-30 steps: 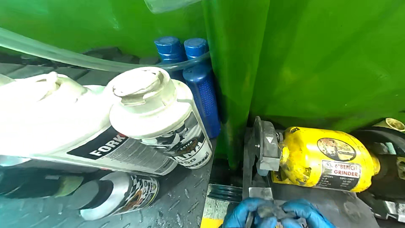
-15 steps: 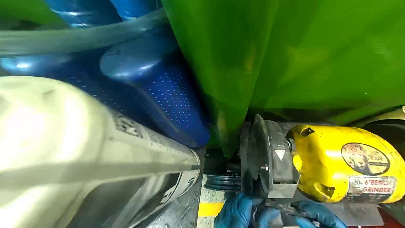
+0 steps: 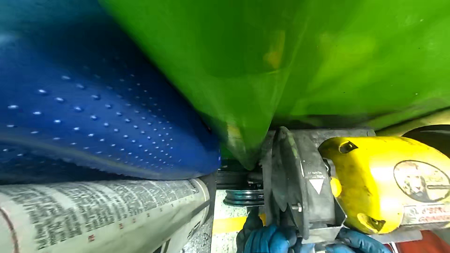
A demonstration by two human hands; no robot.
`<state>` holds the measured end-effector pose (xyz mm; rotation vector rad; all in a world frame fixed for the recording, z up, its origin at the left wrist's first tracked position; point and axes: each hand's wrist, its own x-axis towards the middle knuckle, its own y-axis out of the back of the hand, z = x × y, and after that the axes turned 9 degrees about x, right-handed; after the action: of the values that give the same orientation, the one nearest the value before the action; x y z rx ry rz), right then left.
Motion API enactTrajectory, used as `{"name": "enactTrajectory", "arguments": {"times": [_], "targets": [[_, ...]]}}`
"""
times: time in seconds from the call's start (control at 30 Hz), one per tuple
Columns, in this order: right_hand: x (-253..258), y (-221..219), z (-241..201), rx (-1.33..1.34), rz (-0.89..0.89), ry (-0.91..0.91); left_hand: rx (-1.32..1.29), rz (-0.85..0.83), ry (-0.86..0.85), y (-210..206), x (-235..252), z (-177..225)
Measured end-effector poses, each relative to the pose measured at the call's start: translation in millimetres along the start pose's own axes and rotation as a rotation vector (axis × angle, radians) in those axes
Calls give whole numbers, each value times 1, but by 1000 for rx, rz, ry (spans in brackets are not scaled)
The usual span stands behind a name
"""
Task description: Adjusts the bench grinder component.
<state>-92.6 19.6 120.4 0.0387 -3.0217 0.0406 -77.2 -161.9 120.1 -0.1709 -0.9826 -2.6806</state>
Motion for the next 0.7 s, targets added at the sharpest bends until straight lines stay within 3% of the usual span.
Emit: {"name": "enactTrajectory", "arguments": {"times": [0.7], "targets": [[5, -16, -9, -47, -1, -26, -194, -18, 93, 1, -1, -11]]}}
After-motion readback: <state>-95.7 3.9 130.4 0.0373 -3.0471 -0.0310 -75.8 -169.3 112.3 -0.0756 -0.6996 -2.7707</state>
